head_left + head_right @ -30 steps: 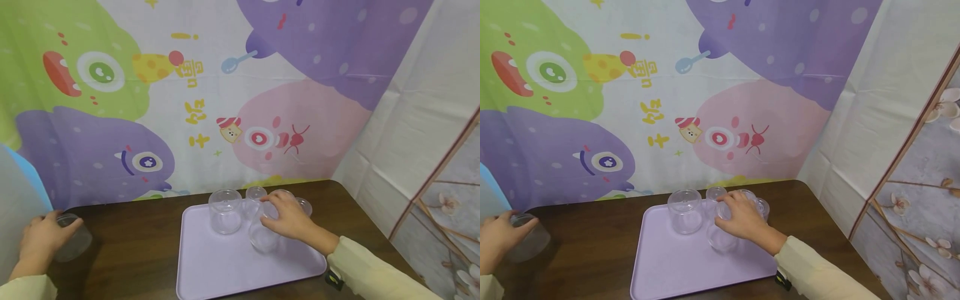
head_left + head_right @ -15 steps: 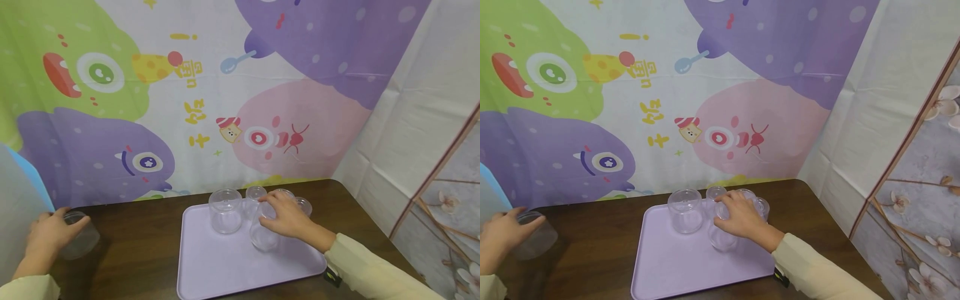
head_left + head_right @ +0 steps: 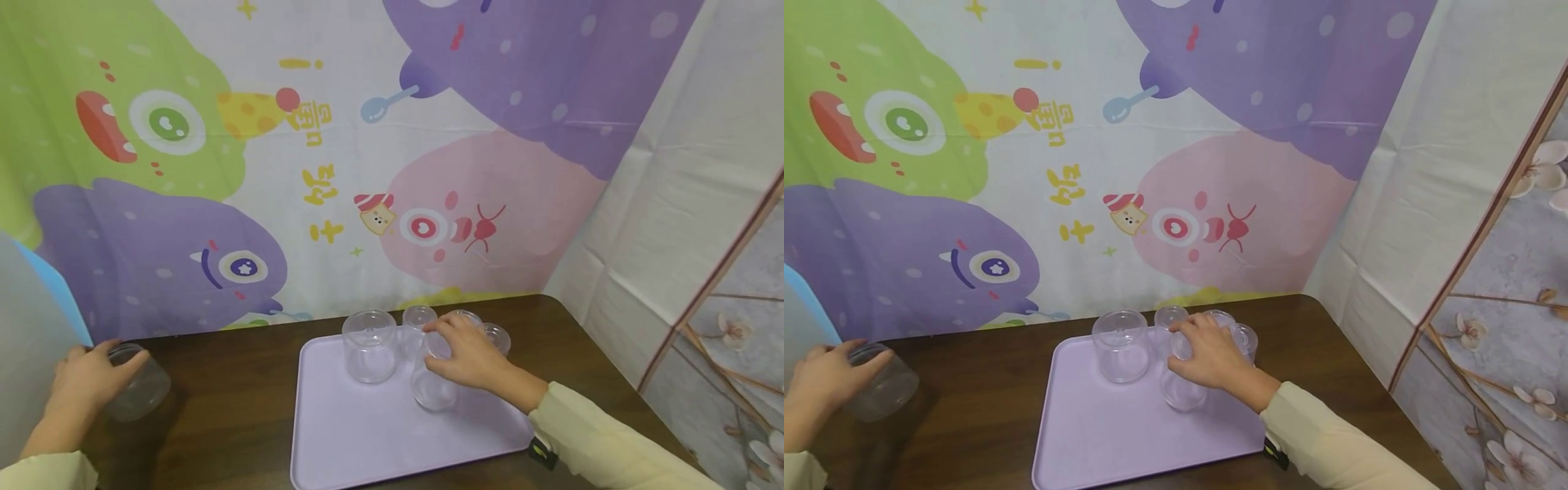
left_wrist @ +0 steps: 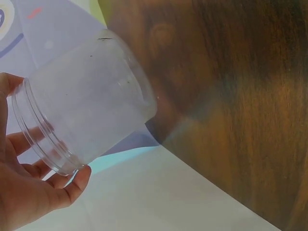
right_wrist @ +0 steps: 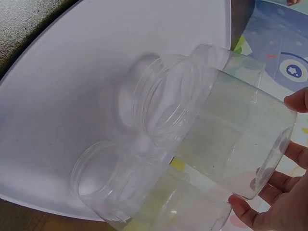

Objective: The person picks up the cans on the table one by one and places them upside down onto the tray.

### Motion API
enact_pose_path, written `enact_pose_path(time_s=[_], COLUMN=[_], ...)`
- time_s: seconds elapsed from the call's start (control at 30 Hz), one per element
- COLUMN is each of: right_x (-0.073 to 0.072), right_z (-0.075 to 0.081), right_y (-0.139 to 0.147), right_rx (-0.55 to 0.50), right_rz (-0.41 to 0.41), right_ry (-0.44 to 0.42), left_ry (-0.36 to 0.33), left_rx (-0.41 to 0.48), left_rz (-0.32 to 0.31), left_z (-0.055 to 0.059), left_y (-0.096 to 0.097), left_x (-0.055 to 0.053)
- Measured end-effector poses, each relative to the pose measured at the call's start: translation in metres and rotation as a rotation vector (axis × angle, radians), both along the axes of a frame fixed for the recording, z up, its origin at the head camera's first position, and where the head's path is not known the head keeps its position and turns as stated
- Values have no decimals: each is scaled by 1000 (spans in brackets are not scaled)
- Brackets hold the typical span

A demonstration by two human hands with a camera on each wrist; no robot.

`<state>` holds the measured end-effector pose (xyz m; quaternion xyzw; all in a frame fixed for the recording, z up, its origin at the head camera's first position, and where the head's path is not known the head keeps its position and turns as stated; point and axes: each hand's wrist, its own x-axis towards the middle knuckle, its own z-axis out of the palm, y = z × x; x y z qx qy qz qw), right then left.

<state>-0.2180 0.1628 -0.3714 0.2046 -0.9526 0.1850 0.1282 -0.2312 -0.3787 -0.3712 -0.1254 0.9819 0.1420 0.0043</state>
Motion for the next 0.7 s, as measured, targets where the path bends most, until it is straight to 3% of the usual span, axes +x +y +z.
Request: enact_pose_path(time_s=[0.37,0.7], right_x=[-2,-3], right_z=[-4,-8], right_y=[0,-2], right_rx=[24,38], right_rz=[1,2], right_ry=[4,-14], left_ry=[48,49], left_rx=[-10,4], left_rz=[-9,-7], left_z=[-3,-4], left_y=[-2,-5], left_x=[2,4])
